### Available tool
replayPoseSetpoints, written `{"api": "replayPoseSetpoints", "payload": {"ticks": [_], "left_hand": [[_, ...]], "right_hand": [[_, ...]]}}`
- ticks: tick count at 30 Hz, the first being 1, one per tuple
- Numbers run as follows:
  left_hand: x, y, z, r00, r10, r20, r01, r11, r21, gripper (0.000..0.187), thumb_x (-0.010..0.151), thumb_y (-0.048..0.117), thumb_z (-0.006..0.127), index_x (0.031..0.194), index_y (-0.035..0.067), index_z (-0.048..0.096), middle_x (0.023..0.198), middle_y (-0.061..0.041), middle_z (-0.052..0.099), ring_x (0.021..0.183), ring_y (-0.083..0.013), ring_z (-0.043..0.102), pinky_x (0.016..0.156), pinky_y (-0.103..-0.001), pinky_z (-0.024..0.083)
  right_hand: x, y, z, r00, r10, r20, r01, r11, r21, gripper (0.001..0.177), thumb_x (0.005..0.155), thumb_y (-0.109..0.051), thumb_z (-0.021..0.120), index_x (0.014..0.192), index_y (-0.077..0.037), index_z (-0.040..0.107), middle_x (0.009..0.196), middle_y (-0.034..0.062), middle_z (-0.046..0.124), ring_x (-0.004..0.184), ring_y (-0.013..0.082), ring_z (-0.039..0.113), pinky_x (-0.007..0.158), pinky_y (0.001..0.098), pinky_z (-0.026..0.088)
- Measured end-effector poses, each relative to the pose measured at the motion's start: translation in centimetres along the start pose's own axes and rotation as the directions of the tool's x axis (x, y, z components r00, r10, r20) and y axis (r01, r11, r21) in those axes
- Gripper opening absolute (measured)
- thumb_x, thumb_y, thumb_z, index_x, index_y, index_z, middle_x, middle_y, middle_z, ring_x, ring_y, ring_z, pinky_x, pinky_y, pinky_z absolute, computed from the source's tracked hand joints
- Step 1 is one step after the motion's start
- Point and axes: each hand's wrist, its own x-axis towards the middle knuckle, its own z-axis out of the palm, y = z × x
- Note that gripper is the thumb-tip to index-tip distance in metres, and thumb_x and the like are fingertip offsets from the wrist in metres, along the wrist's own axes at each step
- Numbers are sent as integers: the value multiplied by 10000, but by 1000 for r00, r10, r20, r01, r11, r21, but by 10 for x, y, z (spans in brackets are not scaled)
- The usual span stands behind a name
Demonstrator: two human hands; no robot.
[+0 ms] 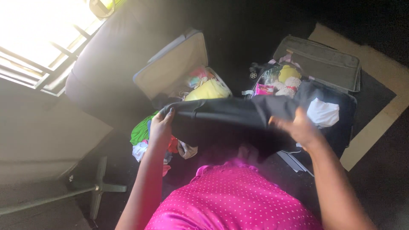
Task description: Sorting and packing various items of clothing and a stuffed animal into a suitcase.
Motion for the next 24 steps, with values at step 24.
{"api": "replayPoseSetpoints", "payload": {"ticks": [24], "left_hand": [[-85, -98, 51, 830, -350, 433, 301, 936, 180, 242, 1068, 216, 666, 962, 0, 696, 819, -5, 566, 731, -128, 483, 661, -302, 414]], "right_hand": [[-37, 9, 100, 800, 392, 454, -563, 230, 794, 485, 1019, -387, 524, 1380, -68, 579, 1386, 102, 628, 1296, 272, 576, 1157, 480, 406]]}}
